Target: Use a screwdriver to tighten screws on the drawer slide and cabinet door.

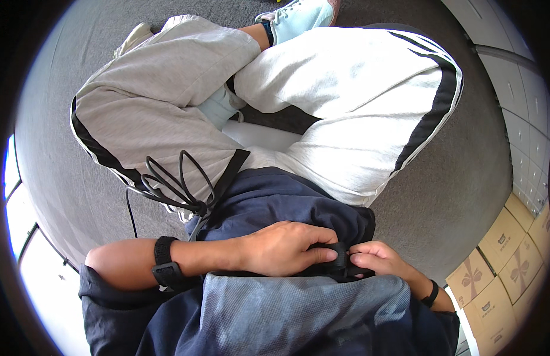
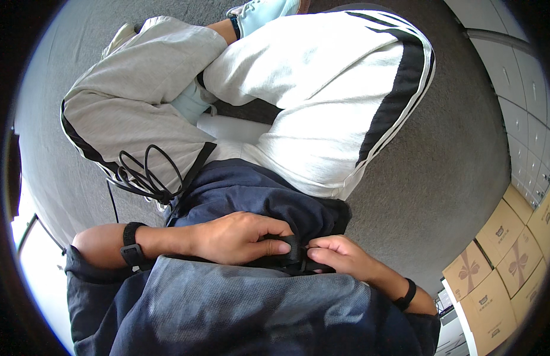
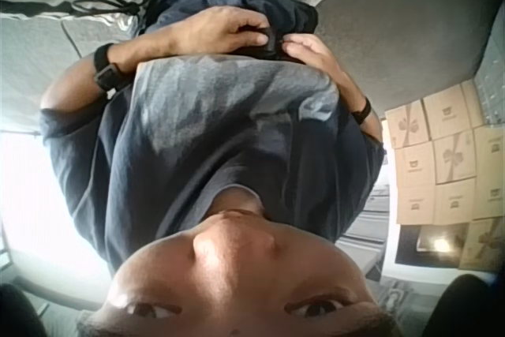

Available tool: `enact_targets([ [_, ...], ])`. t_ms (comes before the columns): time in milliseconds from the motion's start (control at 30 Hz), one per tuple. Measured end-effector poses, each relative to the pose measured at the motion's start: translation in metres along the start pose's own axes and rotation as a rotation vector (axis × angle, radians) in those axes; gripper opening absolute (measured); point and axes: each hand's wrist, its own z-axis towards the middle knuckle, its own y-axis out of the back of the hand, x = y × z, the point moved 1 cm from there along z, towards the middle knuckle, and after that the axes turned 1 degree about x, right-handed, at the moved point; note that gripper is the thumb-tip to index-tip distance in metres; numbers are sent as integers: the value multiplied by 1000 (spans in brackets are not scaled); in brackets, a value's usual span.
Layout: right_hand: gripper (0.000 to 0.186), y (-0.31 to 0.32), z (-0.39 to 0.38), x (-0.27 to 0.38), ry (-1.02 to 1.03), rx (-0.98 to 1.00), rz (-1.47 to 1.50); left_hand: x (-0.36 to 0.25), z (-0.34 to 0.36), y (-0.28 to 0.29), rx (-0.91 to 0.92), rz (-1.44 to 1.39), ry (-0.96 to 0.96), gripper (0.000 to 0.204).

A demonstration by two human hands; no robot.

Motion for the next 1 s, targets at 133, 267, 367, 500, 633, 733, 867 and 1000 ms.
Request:
enact_targets([
  [133, 22, -5, -13, -14, 79, -174, 83, -2, 0, 1, 34, -19, 2, 25],
  [267, 22, -10, -20, -21, 246, -287, 292, -2, 3, -2, 12, -77, -62, 24],
  [367, 22, -11, -21, -20, 219, -305, 298, -1, 4, -3, 19, -70, -86, 22],
  [500, 22, -6, -14, -13, 97, -320, 248, -2, 5, -5, -6, -35, 19, 21],
  [633, 22, -6, 3, -11, -37, -150, -80, -4, 8, -6, -106, 41, -23, 22],
  [733, 23, -6, 7, -11, -8, -147, -191, -4, 11, -8, -194, 55, -127, 22],
  [867, 24, 0, 7, -11, -53, -135, -250, -2, 11, -10, -228, 33, -121, 22],
  [1000, 20, -1, 11, -18, -81, -85, 130, -3, 12, -9, -205, 73, -135, 22],
])
